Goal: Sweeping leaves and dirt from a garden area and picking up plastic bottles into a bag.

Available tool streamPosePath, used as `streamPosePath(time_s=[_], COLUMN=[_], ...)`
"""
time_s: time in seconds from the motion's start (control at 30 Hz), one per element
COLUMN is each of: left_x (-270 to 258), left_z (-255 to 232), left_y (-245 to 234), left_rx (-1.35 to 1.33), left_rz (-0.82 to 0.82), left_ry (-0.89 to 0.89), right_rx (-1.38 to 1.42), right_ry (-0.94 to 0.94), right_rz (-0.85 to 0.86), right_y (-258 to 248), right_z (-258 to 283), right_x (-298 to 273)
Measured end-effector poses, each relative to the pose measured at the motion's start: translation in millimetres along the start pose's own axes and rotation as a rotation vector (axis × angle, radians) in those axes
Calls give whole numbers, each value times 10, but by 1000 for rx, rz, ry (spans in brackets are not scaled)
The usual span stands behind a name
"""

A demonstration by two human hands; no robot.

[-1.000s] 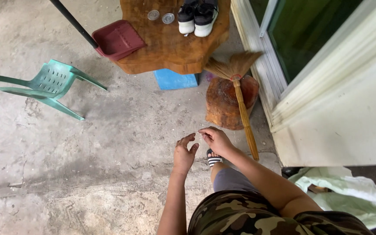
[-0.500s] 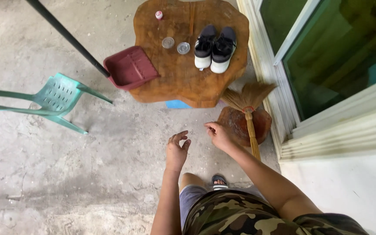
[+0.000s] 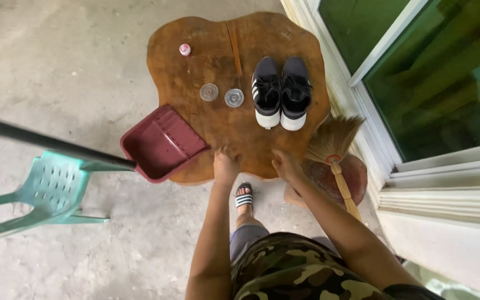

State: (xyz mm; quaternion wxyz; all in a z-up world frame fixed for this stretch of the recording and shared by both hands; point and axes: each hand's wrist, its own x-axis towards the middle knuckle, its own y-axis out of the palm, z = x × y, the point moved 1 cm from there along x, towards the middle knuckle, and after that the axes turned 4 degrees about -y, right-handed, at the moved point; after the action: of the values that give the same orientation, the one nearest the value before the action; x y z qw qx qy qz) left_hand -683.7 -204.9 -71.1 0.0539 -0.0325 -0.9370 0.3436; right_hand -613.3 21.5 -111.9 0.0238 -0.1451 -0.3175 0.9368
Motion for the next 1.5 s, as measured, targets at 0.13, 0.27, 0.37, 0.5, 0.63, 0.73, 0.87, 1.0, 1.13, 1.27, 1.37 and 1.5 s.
streamPosePath(time_s=[0.13,0.27,0.37,0.5,0.63,0.73,0.87,1.0,1.13,1.27,1.37,1.5], left_x=[808,1448,1853,2274,2591,2777,2976,3066,2936,2882,2909,2896], left_z=[109,410,639,834,1108,1219,444,329,879,877,601,34], left_y=[-161,-81,78,311,564,715,279,354,820,741,578,349], left_rx=[87,170,162,294,500,572,695,715,698,569,565,524], left_rz=[140,228,201,299,467,467,536,715,669,574,580,638], left_ry=[-44,-97,-96,-172,-254,-179,-239,-320,-155,-94,-86,-198], right_rx=[305,298,322,351,583,617,675,500,451,458,335,422], right_ry=[386,612,680,688,845,760,714,690,540,551,528,552], right_rz=[-180,-291,-388,-449,-416,-351,-257,8,59,35,68,30], right_y=[190,231,241,286,340,445,385,392,423,371,394,428], right_z=[56,318,504,499,409,165,293,706,899,963,783,647], right_x=[584,957,1119,1198,1028,752,778,1076,1251,1219,1156,1036])
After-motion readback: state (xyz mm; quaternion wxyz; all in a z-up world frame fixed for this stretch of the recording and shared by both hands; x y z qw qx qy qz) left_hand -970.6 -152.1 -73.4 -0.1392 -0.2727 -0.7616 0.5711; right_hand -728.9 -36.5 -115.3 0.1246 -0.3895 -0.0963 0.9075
